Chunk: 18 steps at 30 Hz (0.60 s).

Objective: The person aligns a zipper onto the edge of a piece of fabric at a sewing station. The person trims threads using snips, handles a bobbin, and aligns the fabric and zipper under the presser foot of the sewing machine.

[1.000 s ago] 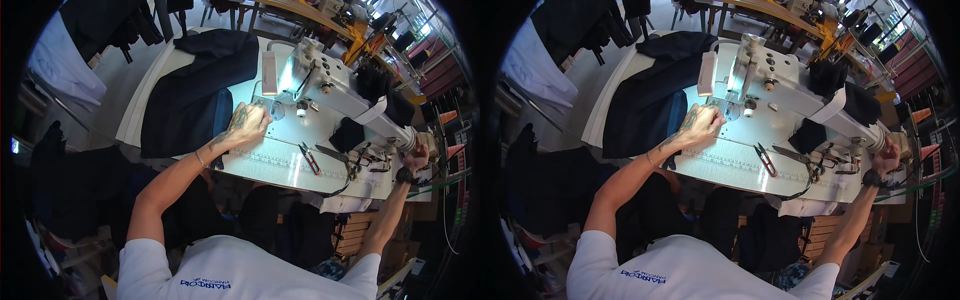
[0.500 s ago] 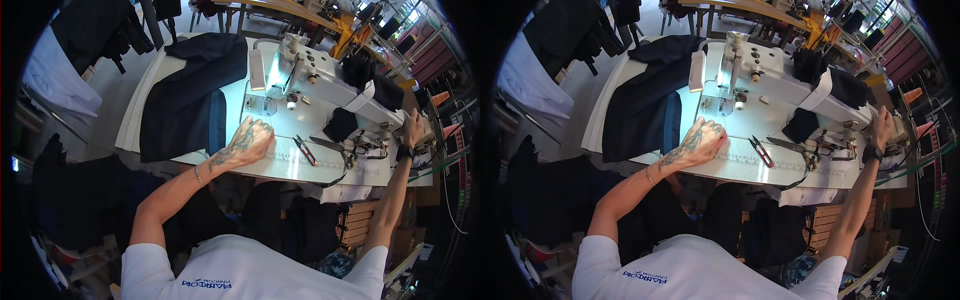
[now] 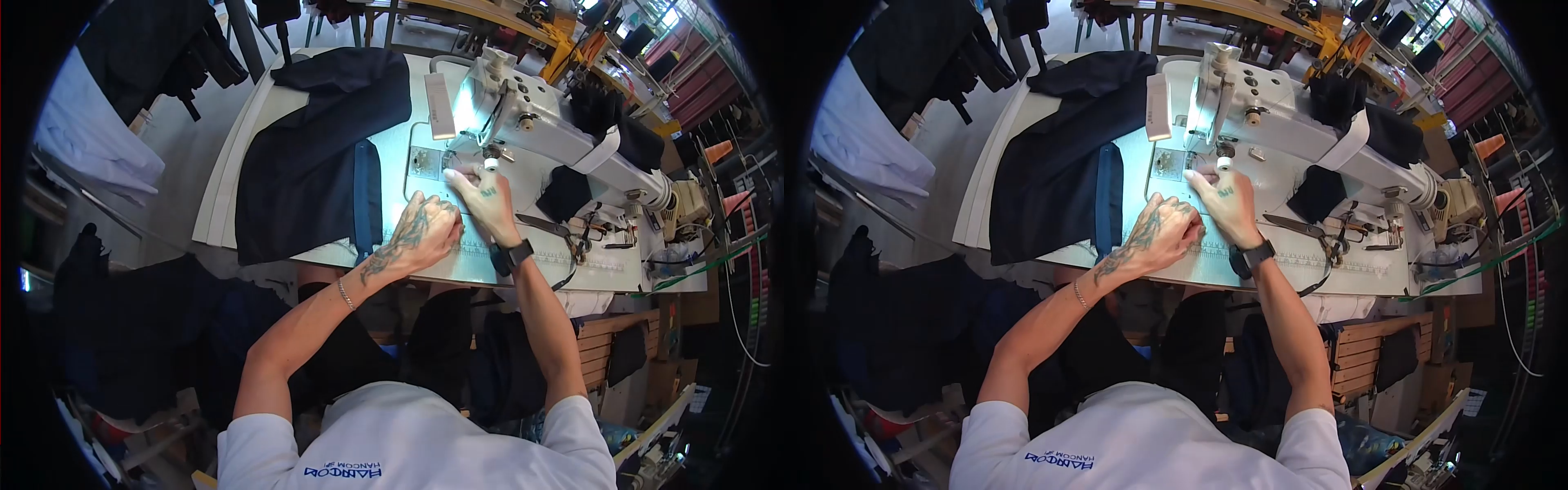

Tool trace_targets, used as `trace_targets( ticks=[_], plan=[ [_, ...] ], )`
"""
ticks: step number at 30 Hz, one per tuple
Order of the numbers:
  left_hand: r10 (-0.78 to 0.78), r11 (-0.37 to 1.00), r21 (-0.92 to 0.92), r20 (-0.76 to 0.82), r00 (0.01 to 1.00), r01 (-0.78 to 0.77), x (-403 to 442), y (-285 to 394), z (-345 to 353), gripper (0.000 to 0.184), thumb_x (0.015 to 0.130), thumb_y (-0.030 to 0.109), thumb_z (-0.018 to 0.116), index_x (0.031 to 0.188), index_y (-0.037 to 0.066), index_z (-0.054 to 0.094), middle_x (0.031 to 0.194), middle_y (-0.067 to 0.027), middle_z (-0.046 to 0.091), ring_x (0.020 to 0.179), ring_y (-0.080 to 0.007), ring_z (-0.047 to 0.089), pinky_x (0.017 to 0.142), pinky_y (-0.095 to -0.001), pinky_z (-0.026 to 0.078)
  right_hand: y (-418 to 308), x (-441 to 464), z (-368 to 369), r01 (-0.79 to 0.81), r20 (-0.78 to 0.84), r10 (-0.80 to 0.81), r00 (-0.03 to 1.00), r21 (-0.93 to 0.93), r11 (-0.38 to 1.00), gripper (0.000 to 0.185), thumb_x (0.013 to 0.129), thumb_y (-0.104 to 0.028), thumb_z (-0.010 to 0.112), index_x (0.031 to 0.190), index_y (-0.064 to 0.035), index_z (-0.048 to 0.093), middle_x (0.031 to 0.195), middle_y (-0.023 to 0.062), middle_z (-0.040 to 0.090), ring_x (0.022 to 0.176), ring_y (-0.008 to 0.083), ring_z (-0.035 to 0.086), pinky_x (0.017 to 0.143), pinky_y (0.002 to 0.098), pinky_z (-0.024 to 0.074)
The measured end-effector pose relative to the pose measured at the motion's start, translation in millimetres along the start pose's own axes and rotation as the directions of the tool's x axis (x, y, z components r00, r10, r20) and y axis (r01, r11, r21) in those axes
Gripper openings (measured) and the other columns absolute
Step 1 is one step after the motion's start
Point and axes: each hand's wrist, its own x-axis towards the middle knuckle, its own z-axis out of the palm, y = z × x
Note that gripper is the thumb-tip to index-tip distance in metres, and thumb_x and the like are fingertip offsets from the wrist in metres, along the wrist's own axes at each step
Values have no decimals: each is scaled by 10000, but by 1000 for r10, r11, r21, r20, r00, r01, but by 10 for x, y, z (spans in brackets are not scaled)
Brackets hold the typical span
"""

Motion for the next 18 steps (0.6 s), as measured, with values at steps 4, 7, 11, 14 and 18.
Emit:
trace_targets(
  ticks=[4,7,11,14,18],
  plan=[
    [32,999,-35,-29,999,-33,-14,-60,9,119,963,169,716,918,59,723,866,-124,720,914,-292,685,862,-438,436,214,213,179,-148,3,150,989,-147,978,396,1018,-321,787,1172,44,767,913,90,790,802,144,709,732,325,562],
    [-62,998,5,-115,991,63,-21,-102,-128,120,973,173,718,1010,71,770,904,-104,725,921,-296,693,844,-435,480,186,136,105,-131,33,136,990,-129,983,348,1053,-311,749,1065,36,745,826,22,717,736,88,619,668,299,512],
    [25,994,111,-232,972,0,162,-258,-370,196,981,213,747,1151,181,840,979,-35,712,926,-277,684,872,-399,525,-142,-234,-146,-188,246,154,957,119,975,208,1059,-170,718,992,26,732,807,-42,661,722,-1,534,633,220,434],
    [120,985,134,-53,991,-112,211,-445,-359,168,958,246,775,1093,194,861,981,-2,718,932,-246,668,865,-378,516,-335,-329,-293,23,218,-9,976,-61,998,133,1035,-113,717,996,14,732,808,-19,663,705,29,538,614,238,427],
    [209,972,122,-66,976,-200,86,-460,-354,107,945,247,770,987,215,864,952,19,730,957,-236,658,863,-407,491,-93,-116,-269,501,307,-396,865,-489,714,316,1027,-160,681,1312,-204,811,1150,91,691,950,222,679,881,376,430]
  ],
)
